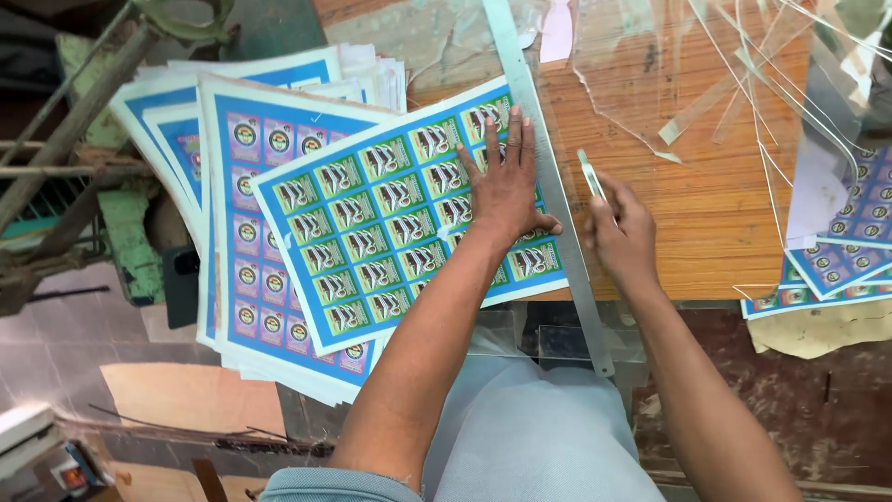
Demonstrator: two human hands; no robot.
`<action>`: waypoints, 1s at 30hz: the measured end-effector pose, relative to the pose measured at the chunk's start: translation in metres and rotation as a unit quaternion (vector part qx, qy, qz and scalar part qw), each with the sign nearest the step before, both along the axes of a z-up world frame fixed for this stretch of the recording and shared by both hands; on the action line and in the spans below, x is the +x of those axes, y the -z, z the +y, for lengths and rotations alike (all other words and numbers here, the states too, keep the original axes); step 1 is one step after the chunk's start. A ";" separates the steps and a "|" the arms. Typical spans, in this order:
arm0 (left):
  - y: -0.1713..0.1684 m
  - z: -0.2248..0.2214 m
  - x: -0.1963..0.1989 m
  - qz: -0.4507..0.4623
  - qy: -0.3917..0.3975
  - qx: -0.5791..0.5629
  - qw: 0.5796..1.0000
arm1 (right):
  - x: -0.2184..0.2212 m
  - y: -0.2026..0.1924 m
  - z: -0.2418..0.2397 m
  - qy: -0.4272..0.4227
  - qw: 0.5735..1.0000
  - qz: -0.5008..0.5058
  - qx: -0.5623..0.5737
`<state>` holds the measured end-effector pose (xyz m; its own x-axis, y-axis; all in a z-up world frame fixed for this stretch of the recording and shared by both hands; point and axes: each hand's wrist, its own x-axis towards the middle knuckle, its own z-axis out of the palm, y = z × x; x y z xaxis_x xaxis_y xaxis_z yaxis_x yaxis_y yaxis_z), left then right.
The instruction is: Cutting printed labels or stickers from a sheet using a ruler and a blade.
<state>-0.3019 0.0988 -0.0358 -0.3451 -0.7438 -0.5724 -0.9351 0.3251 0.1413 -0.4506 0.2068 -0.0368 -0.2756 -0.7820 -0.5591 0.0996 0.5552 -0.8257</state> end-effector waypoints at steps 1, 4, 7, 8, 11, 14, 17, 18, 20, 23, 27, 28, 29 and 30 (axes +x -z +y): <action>0.001 0.001 0.001 0.001 -0.008 0.004 1.000 | 0.003 0.007 -0.014 -0.008 1.000 0.001 0.004; 0.000 0.003 0.002 0.014 -0.009 -0.018 1.000 | 0.014 0.030 -0.056 -0.103 0.920 0.352 -0.138; -0.004 -0.003 0.002 0.008 -0.012 -0.004 1.000 | 0.024 0.045 -0.102 -0.117 0.862 0.416 -0.265; -0.003 -0.002 0.003 0.007 -0.009 -0.007 1.000 | 0.027 0.047 -0.116 -0.146 0.846 0.454 -0.238; 0.000 0.001 0.006 0.009 -0.006 -0.008 1.000 | 0.034 0.057 -0.131 -0.194 0.812 0.509 -0.207; 0.002 -0.002 0.007 0.006 0.000 -0.001 1.000 | 0.034 0.064 -0.134 -0.220 0.790 0.534 -0.205; 0.004 -0.003 0.007 -0.002 0.011 0.012 1.000 | 0.033 0.069 -0.134 -0.231 0.758 0.570 -0.216; 0.004 -0.004 0.007 -0.004 0.017 0.011 1.000 | 0.033 0.071 -0.135 -0.229 0.730 0.600 -0.232; 0.005 -0.006 0.006 -0.006 0.017 0.015 1.000 | 0.032 0.071 -0.139 -0.246 0.734 0.591 -0.228; 0.005 -0.002 0.006 -0.008 0.022 0.021 1.000 | 0.029 0.077 -0.133 -0.268 0.726 0.589 -0.234; 0.006 -0.004 0.004 -0.014 0.018 0.031 0.999 | 0.026 0.082 -0.126 -0.278 0.715 0.594 -0.242; 0.007 -0.004 0.004 -0.012 0.020 0.031 0.999 | 0.025 0.081 -0.125 -0.277 0.715 0.595 -0.241; 0.007 -0.003 0.004 -0.013 0.020 0.028 0.999 | 0.026 0.080 -0.124 -0.279 0.717 0.592 -0.241; 0.007 -0.003 0.005 -0.015 0.020 0.025 0.999 | 0.026 0.079 -0.122 -0.281 0.720 0.587 -0.241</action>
<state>-0.2971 0.0963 -0.0426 -0.3559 -0.7006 -0.6185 -0.9257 0.3550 0.1306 -0.4241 0.0847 -0.1159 0.0990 -0.9797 0.1741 -0.9531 -0.1437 -0.2665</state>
